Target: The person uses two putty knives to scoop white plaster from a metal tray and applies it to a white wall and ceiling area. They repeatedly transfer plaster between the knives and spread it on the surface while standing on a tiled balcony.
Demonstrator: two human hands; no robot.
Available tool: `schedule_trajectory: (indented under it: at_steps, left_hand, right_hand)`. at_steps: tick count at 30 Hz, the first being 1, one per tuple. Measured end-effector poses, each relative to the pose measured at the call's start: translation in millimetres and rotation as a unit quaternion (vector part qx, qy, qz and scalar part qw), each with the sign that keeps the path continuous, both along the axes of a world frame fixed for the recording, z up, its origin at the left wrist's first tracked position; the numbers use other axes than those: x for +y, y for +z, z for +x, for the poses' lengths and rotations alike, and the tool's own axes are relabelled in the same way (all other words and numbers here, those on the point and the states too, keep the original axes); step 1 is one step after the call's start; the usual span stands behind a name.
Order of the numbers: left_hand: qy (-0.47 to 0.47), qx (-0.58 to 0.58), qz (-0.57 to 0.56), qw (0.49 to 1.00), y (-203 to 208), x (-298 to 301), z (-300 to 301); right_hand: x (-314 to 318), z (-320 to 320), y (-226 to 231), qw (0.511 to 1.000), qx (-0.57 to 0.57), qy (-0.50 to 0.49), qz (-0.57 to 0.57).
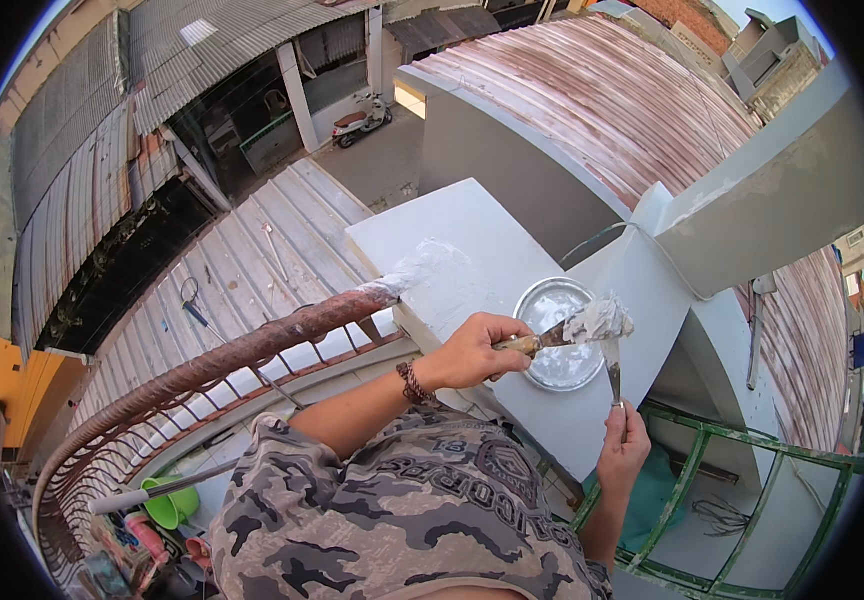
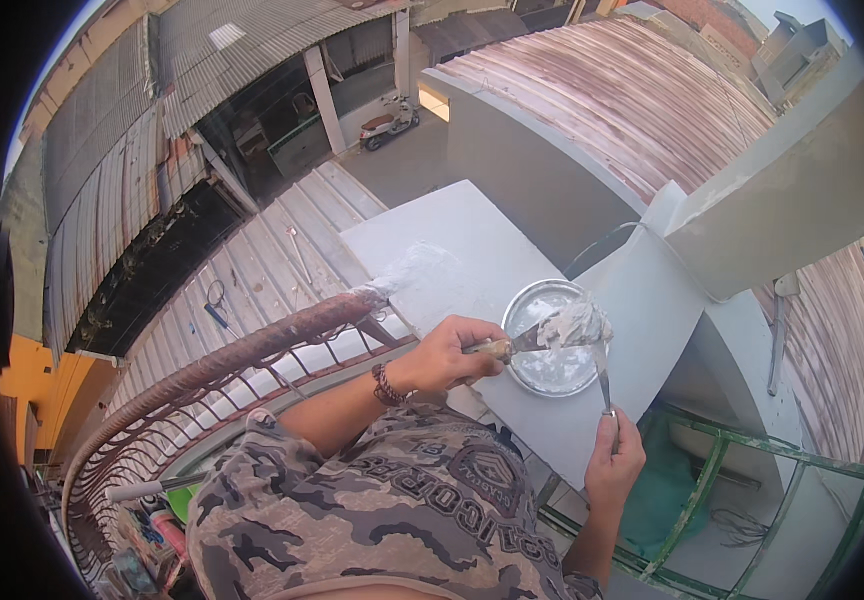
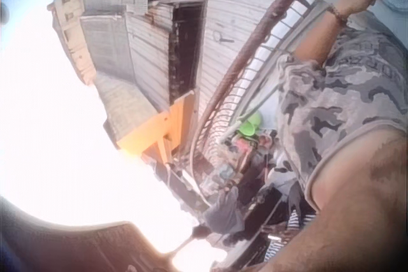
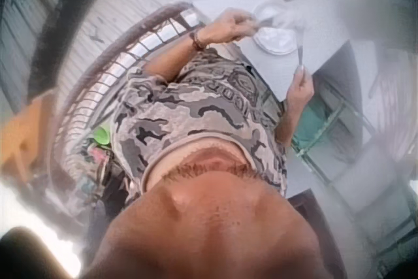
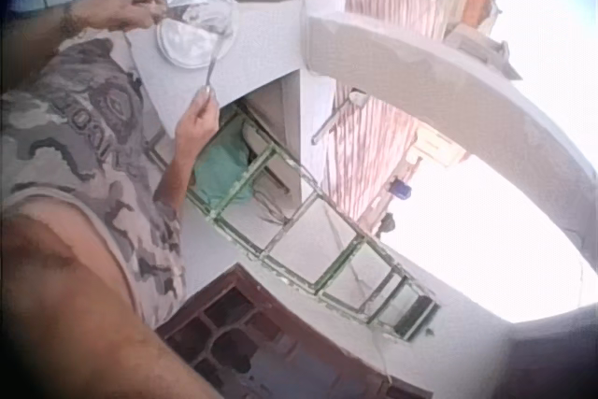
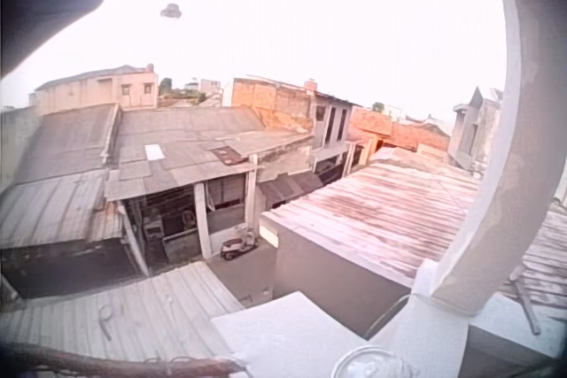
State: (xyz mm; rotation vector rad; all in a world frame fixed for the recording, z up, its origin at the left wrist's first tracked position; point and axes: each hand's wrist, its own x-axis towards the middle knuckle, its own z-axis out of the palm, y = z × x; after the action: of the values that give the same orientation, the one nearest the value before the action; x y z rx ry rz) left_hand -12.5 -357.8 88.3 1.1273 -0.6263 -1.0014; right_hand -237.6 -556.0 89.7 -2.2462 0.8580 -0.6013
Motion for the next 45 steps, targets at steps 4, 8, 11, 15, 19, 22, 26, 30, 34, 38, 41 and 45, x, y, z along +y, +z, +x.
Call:
schedule_trajectory:
  at_steps: [4,8,11,15,19,22,26,30,34,38,41,45]
  left_hand:
    - [0.044,0.018,0.044,0.998,-8.3,15.4,1.1]
    - [0.078,0.027,0.064,0.994,-22.1,20.2,-2.9]
    - [0.084,-0.002,0.072,0.994,-23.5,15.5,-6.7]
    - [0.074,-0.018,0.074,0.994,-20.5,16.5,-9.2]
    - [0.066,-0.023,0.101,0.992,-19.3,24.8,-7.4]
    - [0.073,-0.029,0.098,0.992,-22.0,25.3,-5.4]
    - [0.059,-0.017,0.076,0.995,-22.5,18.4,0.2]
    - [0.072,-0.014,0.034,0.997,-14.6,14.0,11.1]
    - [0.107,-0.033,0.029,0.993,-4.1,18.7,22.8]
    - [0.145,-0.007,0.051,0.988,-14.7,27.5,26.8]
    - [0.177,0.006,0.071,0.982,-24.6,30.4,20.7]
    - [0.185,0.024,0.083,0.979,-34.0,30.1,12.5]
  right_hand:
    - [0.8,9.6,25.6,0.997,0.001,0.03,-0.076]
    - [-7.8,8.9,21.8,0.999,-0.023,0.038,0.002]
    - [-1.1,12.2,25.4,0.99,-0.048,0.021,0.131]
    - [1.7,11.0,20.3,0.983,-0.101,0.06,0.143]
    - [8.6,11.2,23.6,0.967,-0.115,0.063,0.219]
    - [9.5,10.2,23.3,0.966,-0.124,0.08,0.211]
    - [2.9,8.2,22.9,0.981,-0.108,0.12,0.107]
    - [-5.3,5.3,24.7,0.995,-0.034,0.071,0.056]
    - [-23.8,-8.9,37.1,0.999,0.015,0.027,0.043]
    - [-37.1,-14.1,46.9,0.989,0.067,-0.019,0.127]
    - [-39.9,-9.5,50.3,0.977,0.135,-0.007,0.166]
    - [-38.7,-0.3,44.2,0.973,0.167,0.039,0.154]
